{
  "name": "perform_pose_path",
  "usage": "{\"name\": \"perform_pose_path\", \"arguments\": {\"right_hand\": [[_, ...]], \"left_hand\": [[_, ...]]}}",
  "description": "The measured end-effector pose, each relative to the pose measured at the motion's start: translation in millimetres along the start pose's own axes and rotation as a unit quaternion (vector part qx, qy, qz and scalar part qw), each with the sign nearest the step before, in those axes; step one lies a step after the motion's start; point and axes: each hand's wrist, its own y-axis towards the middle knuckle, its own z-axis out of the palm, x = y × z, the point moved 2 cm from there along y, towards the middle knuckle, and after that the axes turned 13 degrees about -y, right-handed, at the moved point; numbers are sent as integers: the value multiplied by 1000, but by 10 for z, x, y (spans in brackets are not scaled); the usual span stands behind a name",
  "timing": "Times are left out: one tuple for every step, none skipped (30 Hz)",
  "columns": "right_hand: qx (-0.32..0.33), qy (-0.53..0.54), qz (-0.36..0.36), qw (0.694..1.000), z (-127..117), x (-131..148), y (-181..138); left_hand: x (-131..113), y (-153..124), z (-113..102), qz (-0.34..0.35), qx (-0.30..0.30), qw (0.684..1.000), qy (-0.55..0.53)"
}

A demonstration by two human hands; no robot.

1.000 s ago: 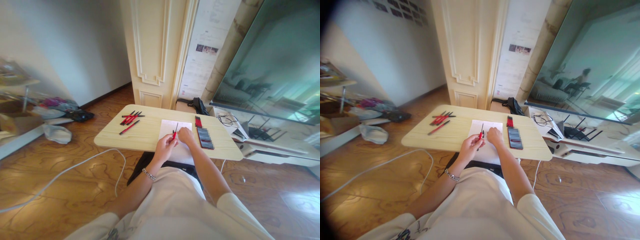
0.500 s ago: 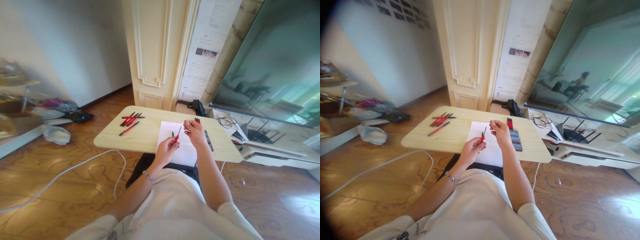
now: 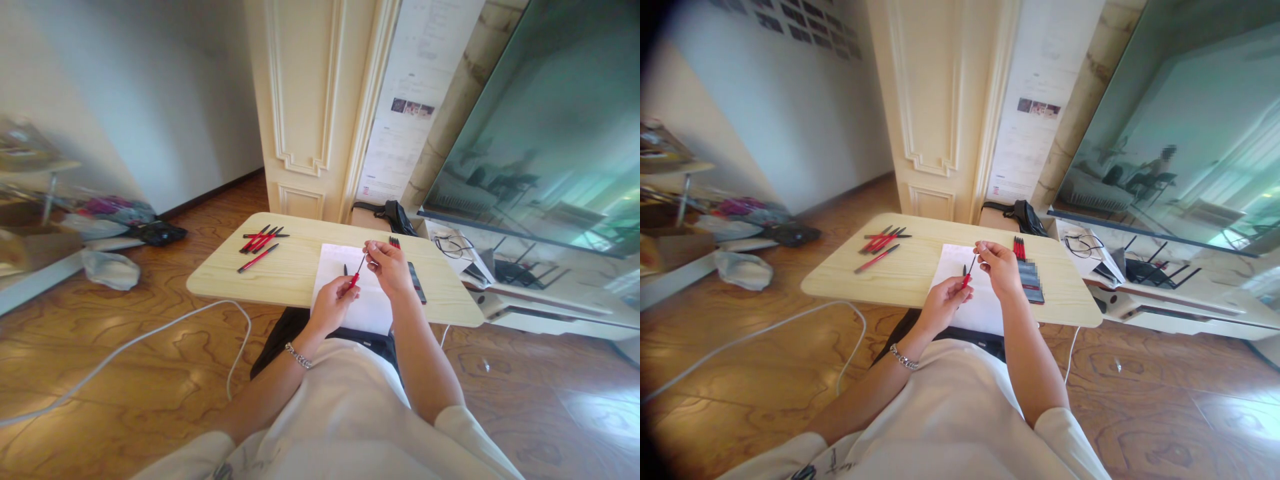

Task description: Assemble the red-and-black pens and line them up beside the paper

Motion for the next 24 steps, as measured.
{"name": "perform_pose_path", "arguments": {"right_hand": [[0,-3,-1,1000,0,1,-3],[2,-3,-1,1000,1,2,-5],[4,-3,-1,1000,1,3,-7],[7,-2,-2,1000,0,3,-8],[10,-1,-2,1000,-1,2,-8],[13,0,-3,1000,-2,-1,-8],[16,-2,-4,1000,-3,-6,-7],[17,-6,-6,1000,-4,-13,-7],[17,-15,-9,1000,-5,-23,-7],[16,-30,-14,999,-6,-35,-9],[14,-48,-20,999,-6,-48,-15],[14,-70,-26,997,-6,-63,-24],[17,-93,-32,995,-4,-78,-37],[23,-112,-36,993,-3,-93,-53],[31,-128,-38,991,-3,-107,-69],[40,-141,-38,988,-5,-120,-83],[52,-152,-38,986,-9,-133,-92],[65,-161,-39,984,-15,-147,-92],[78,-170,-40,982,-23,-165,-81],[88,-182,-40,979,-32,-188,-58],[95,-198,-40,975,-40,-220,-23],[95,-222,-41,970,-46,-260,23],[90,-254,-41,962,-47,-308,74],[84,-297,-41,950,-39,-363,128]], "left_hand": [[-3,0,0,0,2,1000,-1],[-6,-1,0,0,3,1000,-1],[-7,0,-2,0,3,1000,-2],[-7,0,-3,0,3,1000,-2],[-5,1,-5,0,4,1000,-2],[-4,2,-6,-1,6,1000,-1],[-3,3,-7,-1,7,1000,1],[-3,5,-7,-1,9,1000,2],[-4,7,-7,-1,10,1000,2],[-7,9,-7,-2,9,1000,0],[-9,12,-7,-4,7,1000,-4],[-11,14,-6,-7,5,1000,-10],[-12,15,-5,-12,3,1000,-17],[-12,17,-5,-17,3,1000,-23],[-12,19,-6,-22,2,999,-27],[-9,21,-9,-26,1,999,-29],[-6,23,-15,-29,0,999,-29],[-1,28,-24,-32,-3,999,-30],[4,34,-38,-33,-7,999,-30],[8,43,-55,-33,-13,999,-32],[12,53,-75,-30,-20,999,-35],[14,65,-98,-26,-29,998,-40],[15,76,-121,-22,-37,998,-44],[15,86,-142,-17,-44,998,-48]]}}
